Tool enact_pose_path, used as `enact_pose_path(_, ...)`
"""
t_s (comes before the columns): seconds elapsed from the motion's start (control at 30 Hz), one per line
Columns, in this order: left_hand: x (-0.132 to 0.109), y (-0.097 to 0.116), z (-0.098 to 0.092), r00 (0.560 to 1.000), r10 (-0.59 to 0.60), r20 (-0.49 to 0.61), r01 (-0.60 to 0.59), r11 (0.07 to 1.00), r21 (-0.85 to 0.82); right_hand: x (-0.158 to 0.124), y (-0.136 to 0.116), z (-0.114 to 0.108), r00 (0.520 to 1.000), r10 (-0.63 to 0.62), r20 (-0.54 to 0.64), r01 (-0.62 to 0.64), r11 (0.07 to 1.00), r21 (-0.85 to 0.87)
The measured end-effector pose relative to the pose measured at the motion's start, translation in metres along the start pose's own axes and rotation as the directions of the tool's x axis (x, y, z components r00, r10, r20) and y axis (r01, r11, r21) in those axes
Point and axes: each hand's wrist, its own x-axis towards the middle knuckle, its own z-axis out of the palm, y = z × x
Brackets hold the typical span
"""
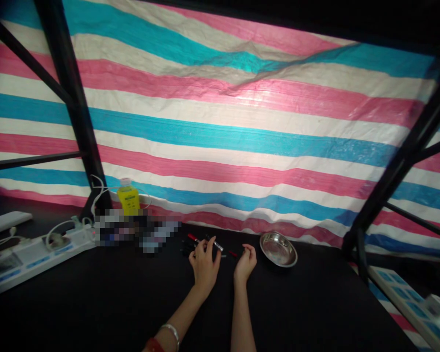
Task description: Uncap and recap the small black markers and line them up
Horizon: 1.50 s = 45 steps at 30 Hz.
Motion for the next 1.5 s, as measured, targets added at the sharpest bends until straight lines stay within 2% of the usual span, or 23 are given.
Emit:
enact_pose_path(0.07, 0.002, -0.003, 0.000, 1.000, -0.022, 0.002, 0.022, 0.999, 0.023, -0.002, -0.001, -0.001, 0.998, -0.042, -0.039, 0.040, 0.998, -0.045)
enact_pose_path(0.17, 0.010, -0.014, -0.002, 0.998, -0.070, 0.012, 0.068, 0.994, 0.085, -0.004, -0.002, 0.000, 0.999, -0.045, -0.019, 0.044, 0.998, -0.044)
enact_pose_path(0.37, 0.031, -0.040, -0.009, 0.982, -0.179, 0.054, 0.161, 0.958, 0.239, -0.004, -0.005, 0.002, 1.000, 0.031, 0.002, -0.031, 0.999, 0.008)
enact_pose_path(0.63, 0.031, -0.048, -0.001, 0.985, -0.151, 0.088, 0.115, 0.938, 0.328, -0.004, -0.004, 0.003, 0.998, 0.060, 0.019, -0.061, 0.998, 0.024)
enact_pose_path(0.9, 0.030, -0.047, -0.001, 0.986, -0.131, 0.102, 0.089, 0.936, 0.342, -0.005, -0.008, 0.004, 0.996, 0.094, -0.004, -0.094, 0.993, -0.071)
enact_pose_path(1.27, 0.027, -0.054, 0.016, 0.987, 0.038, 0.158, -0.072, 0.974, 0.215, -0.009, -0.008, 0.004, 1.000, -0.006, 0.031, 0.010, 0.992, -0.127)
enact_pose_path(1.37, 0.027, -0.050, 0.012, 0.978, 0.158, 0.139, -0.173, 0.979, 0.107, -0.015, -0.014, 0.006, 0.994, -0.030, 0.105, 0.050, 0.980, -0.190)
enact_pose_path(1.43, 0.026, -0.046, 0.007, 0.932, 0.319, 0.170, -0.321, 0.947, -0.017, -0.019, -0.018, 0.007, 0.979, -0.018, 0.203, 0.077, 0.955, -0.288)
enact_pose_path(1.5, 0.025, -0.042, 0.000, 0.851, 0.477, 0.222, -0.452, 0.879, -0.154, -0.024, -0.022, 0.008, 0.949, -0.007, 0.316, 0.128, 0.922, -0.365)
